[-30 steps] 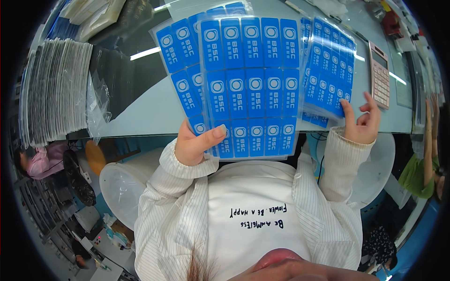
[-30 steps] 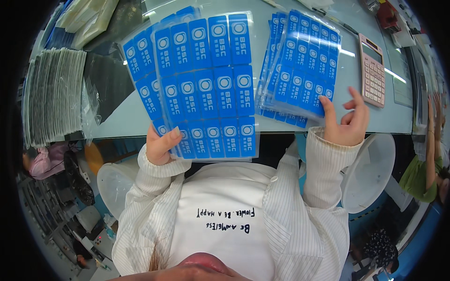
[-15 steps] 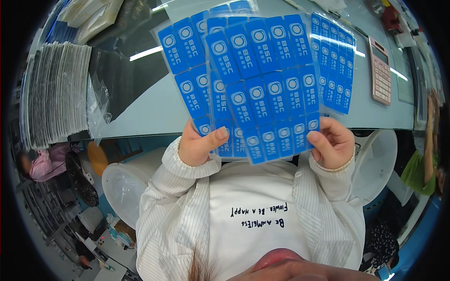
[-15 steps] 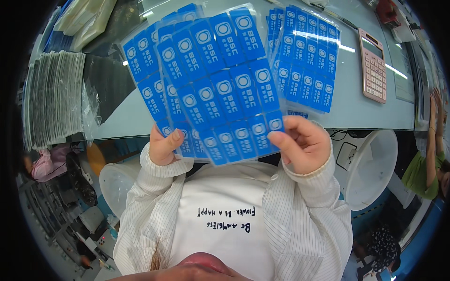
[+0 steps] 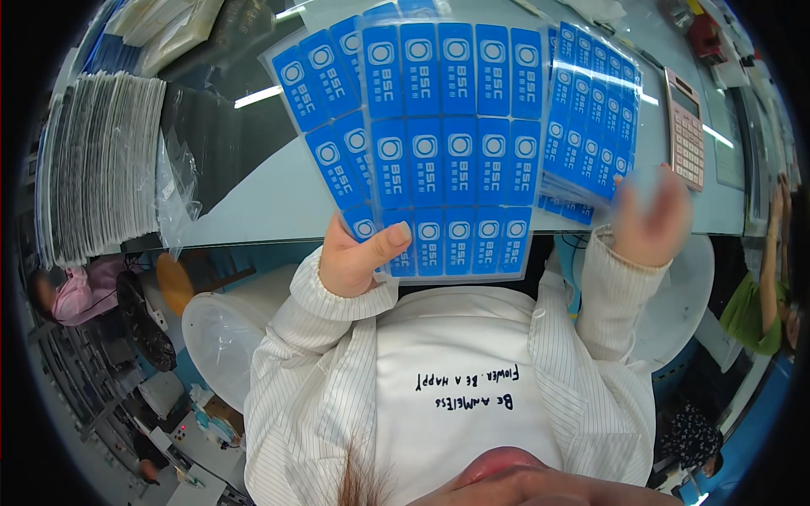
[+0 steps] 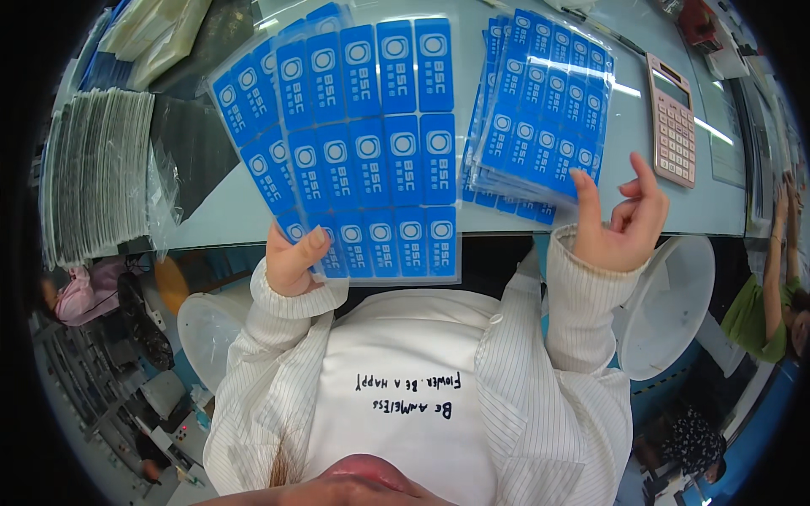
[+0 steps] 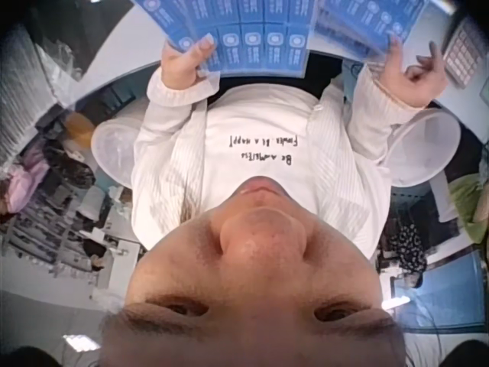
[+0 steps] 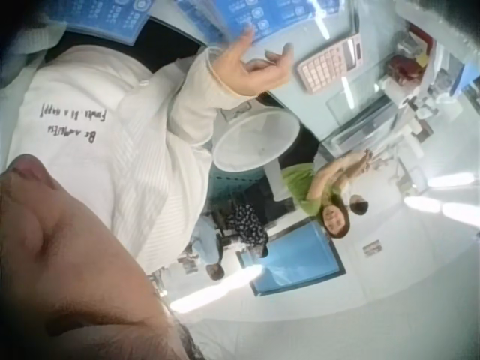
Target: Counting and sorting blue product labels at a manufacturing workstation.
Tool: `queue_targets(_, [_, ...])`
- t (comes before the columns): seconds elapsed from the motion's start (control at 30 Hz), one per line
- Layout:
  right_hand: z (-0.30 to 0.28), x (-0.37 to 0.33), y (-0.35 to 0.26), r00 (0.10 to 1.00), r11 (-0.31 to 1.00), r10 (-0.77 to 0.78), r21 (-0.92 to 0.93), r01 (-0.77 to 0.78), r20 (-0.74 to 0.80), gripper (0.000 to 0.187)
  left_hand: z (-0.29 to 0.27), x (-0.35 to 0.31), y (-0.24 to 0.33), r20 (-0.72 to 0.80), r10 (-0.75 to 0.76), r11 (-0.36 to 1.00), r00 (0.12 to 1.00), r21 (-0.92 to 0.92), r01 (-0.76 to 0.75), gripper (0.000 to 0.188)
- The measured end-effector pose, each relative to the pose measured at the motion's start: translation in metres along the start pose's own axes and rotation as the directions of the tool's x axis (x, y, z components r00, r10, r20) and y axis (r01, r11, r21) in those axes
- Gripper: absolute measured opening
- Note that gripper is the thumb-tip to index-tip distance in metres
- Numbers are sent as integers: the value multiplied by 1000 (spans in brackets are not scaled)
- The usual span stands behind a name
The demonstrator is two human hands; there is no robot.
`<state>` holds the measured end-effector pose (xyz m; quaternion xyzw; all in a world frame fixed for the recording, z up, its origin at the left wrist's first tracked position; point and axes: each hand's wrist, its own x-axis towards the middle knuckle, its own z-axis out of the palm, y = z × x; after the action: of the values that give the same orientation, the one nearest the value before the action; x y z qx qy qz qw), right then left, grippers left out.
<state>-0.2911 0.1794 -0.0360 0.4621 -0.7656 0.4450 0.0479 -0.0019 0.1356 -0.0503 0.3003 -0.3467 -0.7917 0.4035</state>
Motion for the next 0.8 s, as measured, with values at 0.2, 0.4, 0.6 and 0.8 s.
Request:
queue_targets(0.2, [-13,-21,-27,711,872,-199,453,-186,675,26,9,5,-8,82,-59,998,995,12,58,54])
queue_targets(0.4, [-11,-24,-31,602,728,-146,497,-471,785,11,6,3,-8,91,-104,994,990,-20,106,49])
queue_targets(0.6, [-14,-21,-11,624,658,-46,494,-568,780,17,2,1,-5,5,-3,999,1000,-52,3,44])
queue_targets(0.8, [-21,-3,-3,658,666,27,478,-573,752,19,6,0,-2,-2,24,1000,1000,-6,-24,45])
